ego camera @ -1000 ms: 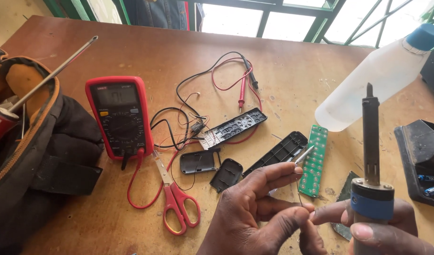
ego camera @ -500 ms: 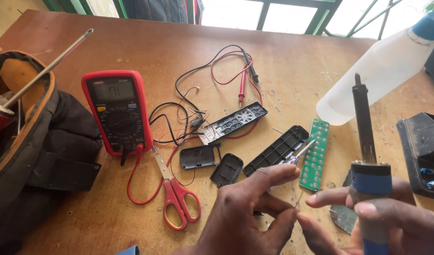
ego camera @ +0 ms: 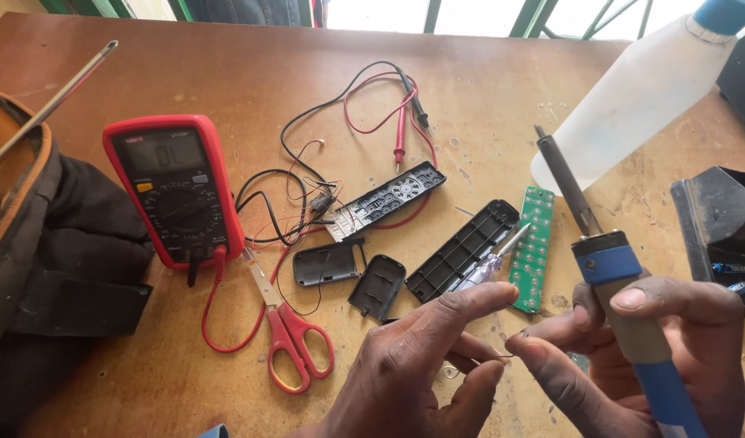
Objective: Repairing a remote control by stripping wires and soldering them to the internal circuit board.
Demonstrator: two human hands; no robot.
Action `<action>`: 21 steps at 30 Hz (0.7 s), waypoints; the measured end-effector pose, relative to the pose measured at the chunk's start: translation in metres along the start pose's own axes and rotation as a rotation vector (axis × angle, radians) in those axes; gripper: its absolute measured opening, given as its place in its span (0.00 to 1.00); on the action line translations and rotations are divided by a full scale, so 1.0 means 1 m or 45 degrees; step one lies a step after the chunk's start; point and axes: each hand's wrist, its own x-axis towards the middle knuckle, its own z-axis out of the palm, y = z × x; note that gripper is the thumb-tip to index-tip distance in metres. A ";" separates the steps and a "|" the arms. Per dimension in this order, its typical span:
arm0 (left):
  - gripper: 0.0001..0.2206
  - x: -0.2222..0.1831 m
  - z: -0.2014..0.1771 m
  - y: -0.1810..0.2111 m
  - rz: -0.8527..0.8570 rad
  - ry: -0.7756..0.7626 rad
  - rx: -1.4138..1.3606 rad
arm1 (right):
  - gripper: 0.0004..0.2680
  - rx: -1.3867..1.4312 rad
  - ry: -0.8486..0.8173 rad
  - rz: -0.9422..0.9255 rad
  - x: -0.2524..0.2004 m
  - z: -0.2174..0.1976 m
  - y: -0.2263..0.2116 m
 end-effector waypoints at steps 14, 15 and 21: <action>0.21 -0.002 -0.002 -0.005 0.042 -0.045 0.062 | 0.25 -0.014 -0.142 0.161 0.012 -0.004 0.000; 0.21 -0.002 -0.001 -0.005 0.040 -0.045 0.062 | 0.25 -0.014 -0.143 0.163 0.012 -0.003 0.000; 0.19 -0.002 0.000 -0.004 0.026 -0.016 0.088 | 0.26 0.050 -0.168 0.059 0.011 -0.006 0.008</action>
